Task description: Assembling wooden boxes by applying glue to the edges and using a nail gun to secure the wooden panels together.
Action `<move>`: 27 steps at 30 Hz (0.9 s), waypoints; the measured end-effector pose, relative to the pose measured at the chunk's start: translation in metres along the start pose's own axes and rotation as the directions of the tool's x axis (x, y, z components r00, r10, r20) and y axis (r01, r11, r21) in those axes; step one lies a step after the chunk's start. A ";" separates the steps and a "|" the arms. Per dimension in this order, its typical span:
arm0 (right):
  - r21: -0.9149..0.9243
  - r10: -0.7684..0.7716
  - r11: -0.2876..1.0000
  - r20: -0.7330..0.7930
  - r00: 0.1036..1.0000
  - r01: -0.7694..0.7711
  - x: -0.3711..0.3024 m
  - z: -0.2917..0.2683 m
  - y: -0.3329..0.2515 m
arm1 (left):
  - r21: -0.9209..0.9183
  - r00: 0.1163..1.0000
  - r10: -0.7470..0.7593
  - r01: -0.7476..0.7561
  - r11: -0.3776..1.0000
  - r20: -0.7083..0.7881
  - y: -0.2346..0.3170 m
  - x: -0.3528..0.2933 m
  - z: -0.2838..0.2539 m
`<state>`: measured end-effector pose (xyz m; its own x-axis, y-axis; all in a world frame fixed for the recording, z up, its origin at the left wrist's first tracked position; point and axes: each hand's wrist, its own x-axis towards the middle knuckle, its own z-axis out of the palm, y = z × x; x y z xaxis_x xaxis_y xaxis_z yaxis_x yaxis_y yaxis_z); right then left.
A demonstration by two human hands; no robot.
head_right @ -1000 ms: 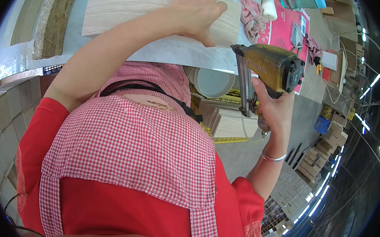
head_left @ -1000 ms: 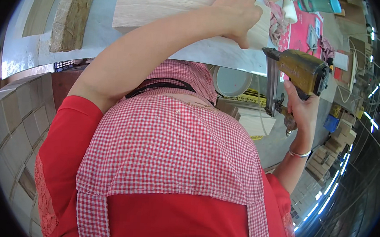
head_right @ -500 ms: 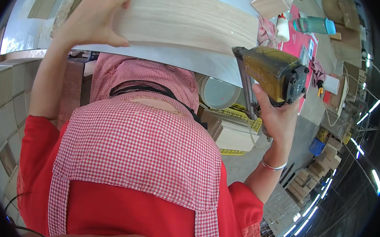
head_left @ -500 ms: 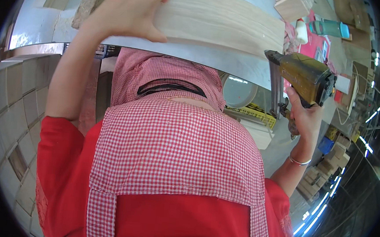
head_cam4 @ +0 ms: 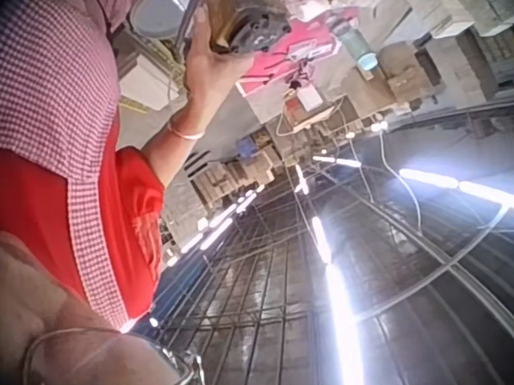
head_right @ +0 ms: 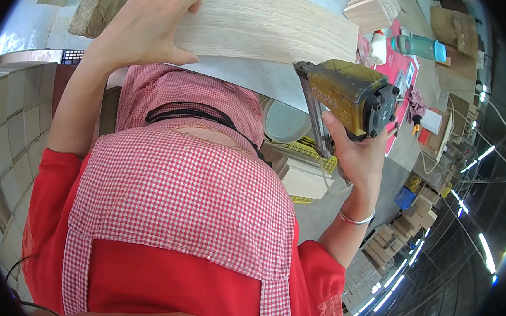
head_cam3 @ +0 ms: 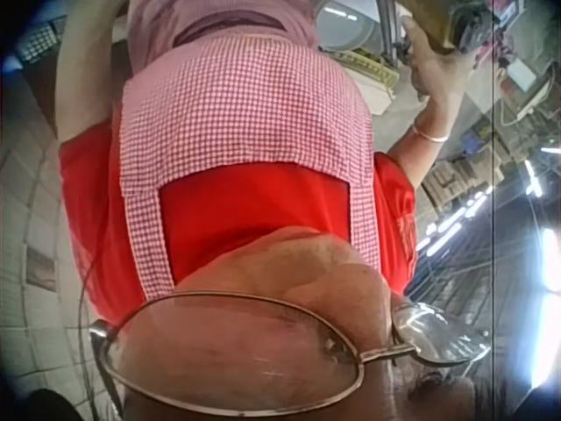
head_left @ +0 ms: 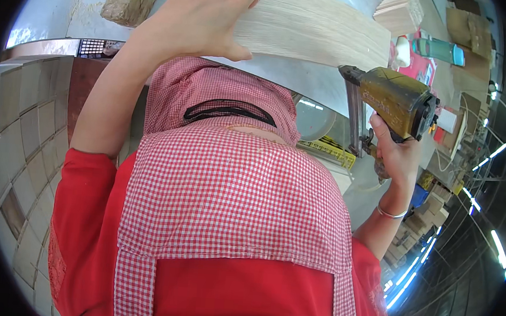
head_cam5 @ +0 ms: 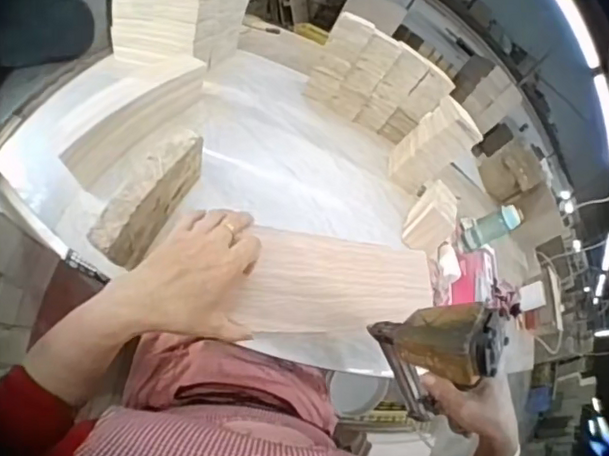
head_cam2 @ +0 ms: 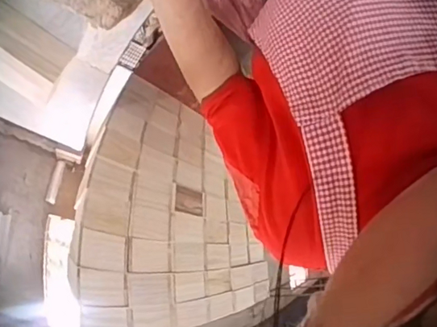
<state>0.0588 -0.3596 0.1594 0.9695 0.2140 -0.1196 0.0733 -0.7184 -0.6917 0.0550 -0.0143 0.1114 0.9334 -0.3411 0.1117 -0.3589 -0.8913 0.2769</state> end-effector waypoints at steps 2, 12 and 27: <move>-0.003 0.006 1.000 0.001 1.000 -0.006 -0.001 -0.001 -0.002 | -0.024 1.000 0.007 -0.007 1.000 -0.021 0.001 -0.001 -0.001; 0.016 0.295 0.956 -0.043 0.955 -0.295 -0.007 0.010 -0.005 | -0.088 0.600 0.259 -0.486 0.869 -0.757 -0.030 0.014 0.078; -0.001 0.004 1.000 0.067 0.998 -0.004 -0.015 0.000 -0.016 | -0.363 0.995 0.052 -0.078 0.928 -0.082 0.007 0.003 0.011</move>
<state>0.0431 -0.3511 0.1722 0.9518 0.2555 -0.1698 0.0702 -0.7201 -0.6903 0.0553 -0.0244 0.1035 0.9099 -0.3615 0.2035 -0.4082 -0.6924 0.5950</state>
